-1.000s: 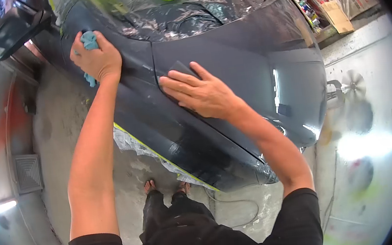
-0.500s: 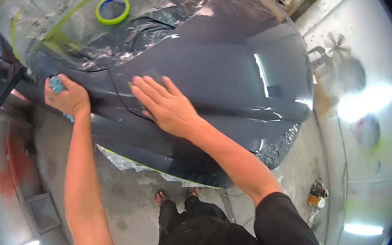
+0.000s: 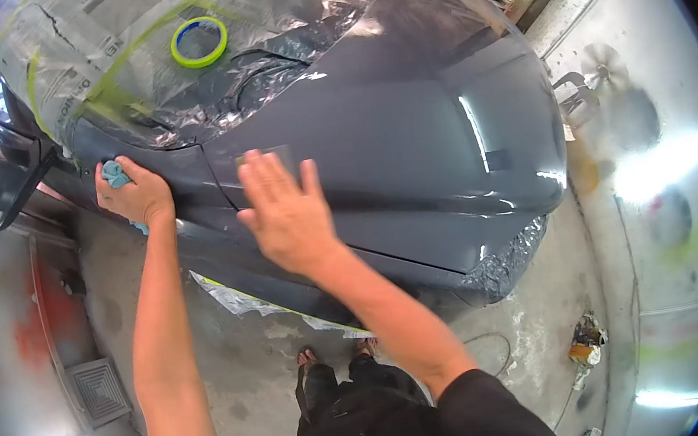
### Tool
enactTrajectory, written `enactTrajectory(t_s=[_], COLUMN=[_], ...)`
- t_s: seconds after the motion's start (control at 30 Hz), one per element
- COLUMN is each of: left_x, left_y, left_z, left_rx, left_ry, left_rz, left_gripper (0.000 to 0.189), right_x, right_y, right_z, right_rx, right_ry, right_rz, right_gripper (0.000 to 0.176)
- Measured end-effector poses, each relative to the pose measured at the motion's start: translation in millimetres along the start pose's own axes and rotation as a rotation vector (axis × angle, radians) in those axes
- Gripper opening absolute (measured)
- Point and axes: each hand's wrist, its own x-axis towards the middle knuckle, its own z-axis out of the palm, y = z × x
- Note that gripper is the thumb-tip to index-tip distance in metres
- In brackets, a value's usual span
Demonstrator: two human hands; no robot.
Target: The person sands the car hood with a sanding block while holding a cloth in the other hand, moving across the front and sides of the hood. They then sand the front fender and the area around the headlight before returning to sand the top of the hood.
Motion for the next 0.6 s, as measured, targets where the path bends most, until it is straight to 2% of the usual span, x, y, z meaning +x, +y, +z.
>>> enactTrajectory(t_s=[0.07,0.17,0.3,0.37,0.5,0.57,0.6], left_x=[-1,-4,-3,-3,-4,-3,-3], left_y=[5,5,15,16,14,18,17], left_z=[-3,-3,-6,-7,-5,-6,-7], left_rx=[0.012,0.004,-0.029,-0.029,-0.072,-0.063,-0.052], left_ry=[0.009,0.048,0.056,0.043,0.07,0.048,0.035], left_rz=[0.034,0.063,0.061,0.054,0.036,0.016,0.012], left_gripper=[0.054,0.052,0.05,0.05,0.052,0.051,0.052], right_x=[-7,5,18,18,43,43,36], right_y=[33,49,-47,-44,-27,-31,-33], right_z=[-19,1,26,25,25,34,24], right_rx=[-0.112,-0.262,-0.004,-0.046,-0.095,-0.104,-0.074], right_ry=[-0.006,0.096,-0.001,0.0,-0.022,0.003,-0.048], right_rz=[0.048,0.323,0.028,0.021,0.141,0.142,0.093], right_gripper=[0.062,0.063,0.063,0.063,0.064,0.064,0.063])
